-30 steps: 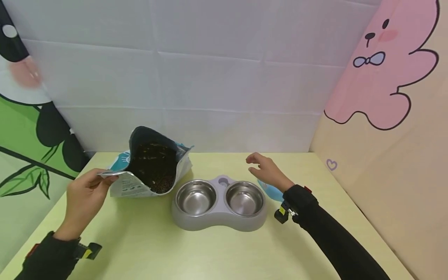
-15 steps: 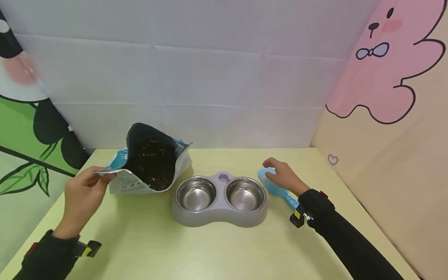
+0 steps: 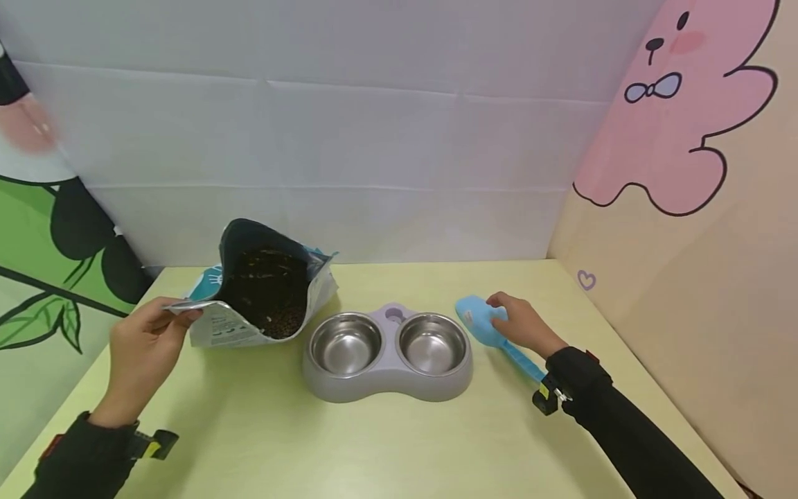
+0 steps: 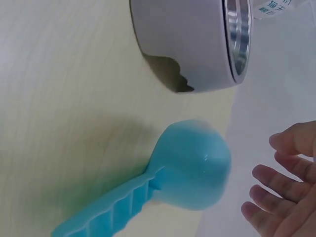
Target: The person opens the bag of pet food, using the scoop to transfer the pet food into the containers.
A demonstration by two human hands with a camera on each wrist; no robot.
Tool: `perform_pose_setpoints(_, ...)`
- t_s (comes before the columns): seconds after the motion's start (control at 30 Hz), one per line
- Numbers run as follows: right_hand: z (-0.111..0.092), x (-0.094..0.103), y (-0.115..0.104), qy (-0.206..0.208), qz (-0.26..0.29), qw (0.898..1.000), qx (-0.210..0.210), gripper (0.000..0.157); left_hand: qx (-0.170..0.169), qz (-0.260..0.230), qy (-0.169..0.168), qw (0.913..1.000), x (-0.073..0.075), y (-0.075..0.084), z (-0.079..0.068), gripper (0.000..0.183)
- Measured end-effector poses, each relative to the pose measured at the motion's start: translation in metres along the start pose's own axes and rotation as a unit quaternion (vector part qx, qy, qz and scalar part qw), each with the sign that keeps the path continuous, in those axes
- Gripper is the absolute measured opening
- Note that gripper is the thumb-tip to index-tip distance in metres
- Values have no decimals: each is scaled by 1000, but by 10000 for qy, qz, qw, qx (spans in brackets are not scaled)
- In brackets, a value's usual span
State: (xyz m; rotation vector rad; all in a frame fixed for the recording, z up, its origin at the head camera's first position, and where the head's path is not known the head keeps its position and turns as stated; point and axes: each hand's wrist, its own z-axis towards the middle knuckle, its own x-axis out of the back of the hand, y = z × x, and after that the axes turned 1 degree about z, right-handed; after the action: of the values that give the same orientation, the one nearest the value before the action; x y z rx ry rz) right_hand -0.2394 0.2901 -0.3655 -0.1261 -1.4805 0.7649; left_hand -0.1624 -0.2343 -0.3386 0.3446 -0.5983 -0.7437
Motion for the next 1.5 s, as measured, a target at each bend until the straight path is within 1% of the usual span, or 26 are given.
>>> perform_pose_setpoints(0.27,-10,-2,12,-38,-183,9997,-178,33,58,-30,6,10000,1,2,-1,20)
perform_pose_setpoints(0.43,-19,-4,23,-22,-322,9992,-217,34,24,-35,10,10000,2,2,0,18)
perform_pose_setpoints(0.6,-28,-7,31,-34,-506,9979,-395,34,8,-2,25,10000,4,4,1,18)
perform_pose_setpoints(0.87,-41,-11,33,-110,-538,9969,-561,31,21,92,11,10000,6,7,1,18)
perform_pose_setpoints(1.13,-48,-18,38,-269,-740,9929,-891,38,-94,37,35,9999,6,7,1,18)
perform_pose_setpoints(1.33,-51,-23,43,-431,-627,9898,-1207,43,-89,29,10,10000,6,8,2,18)
perform_pose_setpoints(1.5,-51,-28,43,-481,-468,9888,-1329,37,-73,61,34,9999,7,8,2,18)
